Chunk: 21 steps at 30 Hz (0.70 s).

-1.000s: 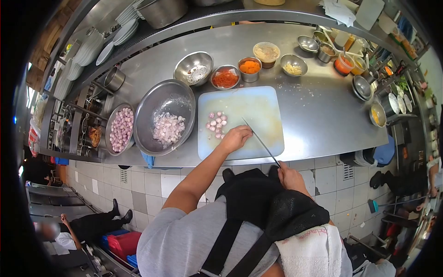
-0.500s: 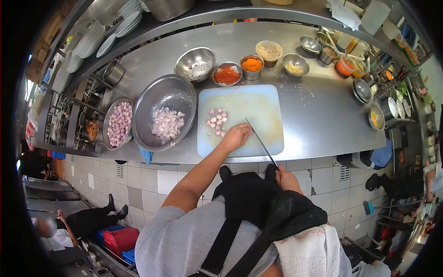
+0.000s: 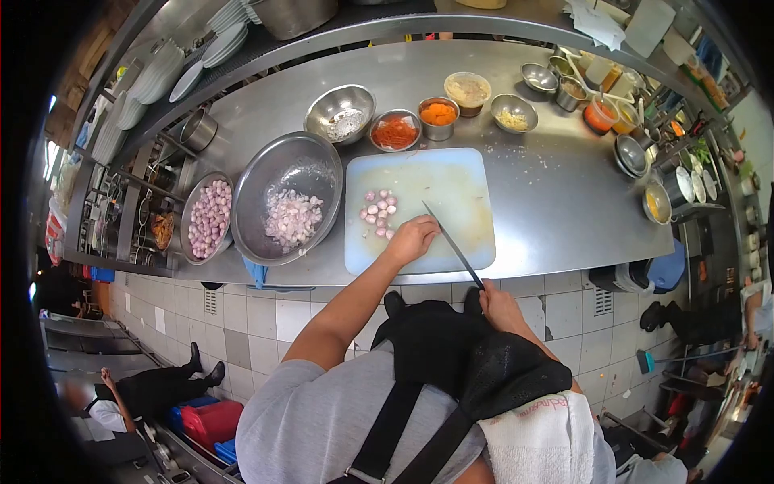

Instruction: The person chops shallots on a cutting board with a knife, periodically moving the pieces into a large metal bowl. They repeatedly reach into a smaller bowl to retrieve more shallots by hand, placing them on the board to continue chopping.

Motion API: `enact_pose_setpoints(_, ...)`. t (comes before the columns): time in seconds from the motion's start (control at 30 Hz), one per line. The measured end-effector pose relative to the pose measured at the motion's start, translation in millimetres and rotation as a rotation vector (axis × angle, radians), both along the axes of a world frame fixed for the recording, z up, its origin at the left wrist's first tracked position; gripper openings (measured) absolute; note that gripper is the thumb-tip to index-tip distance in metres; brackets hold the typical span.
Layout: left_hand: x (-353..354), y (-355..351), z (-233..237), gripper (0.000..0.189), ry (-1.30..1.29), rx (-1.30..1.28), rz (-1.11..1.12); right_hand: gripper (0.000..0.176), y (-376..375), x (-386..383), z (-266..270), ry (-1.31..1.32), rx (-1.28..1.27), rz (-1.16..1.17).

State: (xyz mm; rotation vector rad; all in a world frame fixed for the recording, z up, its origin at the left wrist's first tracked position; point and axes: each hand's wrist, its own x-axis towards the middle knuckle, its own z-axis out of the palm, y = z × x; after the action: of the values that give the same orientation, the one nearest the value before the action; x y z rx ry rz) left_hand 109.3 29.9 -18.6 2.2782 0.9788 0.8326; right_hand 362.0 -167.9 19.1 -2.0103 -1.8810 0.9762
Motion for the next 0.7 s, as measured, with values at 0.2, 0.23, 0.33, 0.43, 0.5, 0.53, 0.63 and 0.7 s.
enact_pose_setpoints(0.2,1,-1,-2,0.009,0.004,0.013,0.008,0.029,-2,6,-4,0.013,-0.010,-0.028)
enact_pose_setpoints(0.23,2,-2,-1,0.010,0.015,-0.002,0.018,0.031,1,13,-9,0.056,0.001,-0.010)
enact_pose_setpoints(0.33,7,-1,2,0.013,0.034,0.011,-0.003,0.033,3,21,-14,0.102,0.007,-0.048)
enact_pose_setpoints(0.43,15,11,-4,0.018,0.050,0.038,-0.100,0.035,6,27,-16,0.117,0.029,-0.094)
enact_pose_setpoints(0.5,15,12,-6,0.020,0.064,0.031,-0.167,0.035,3,28,-20,0.135,0.048,-0.086)
enact_pose_setpoints(0.53,14,12,-5,0.022,0.027,0.030,-0.161,0.036,3,28,-23,0.134,0.047,-0.086)
enact_pose_setpoints(0.63,8,4,12,0.023,-0.006,0.035,-0.103,0.036,-1,28,-34,0.115,0.054,-0.076)
enact_pose_setpoints(0.7,7,1,20,0.023,0.000,0.037,-0.050,0.036,-2,24,-32,0.097,0.059,-0.065)
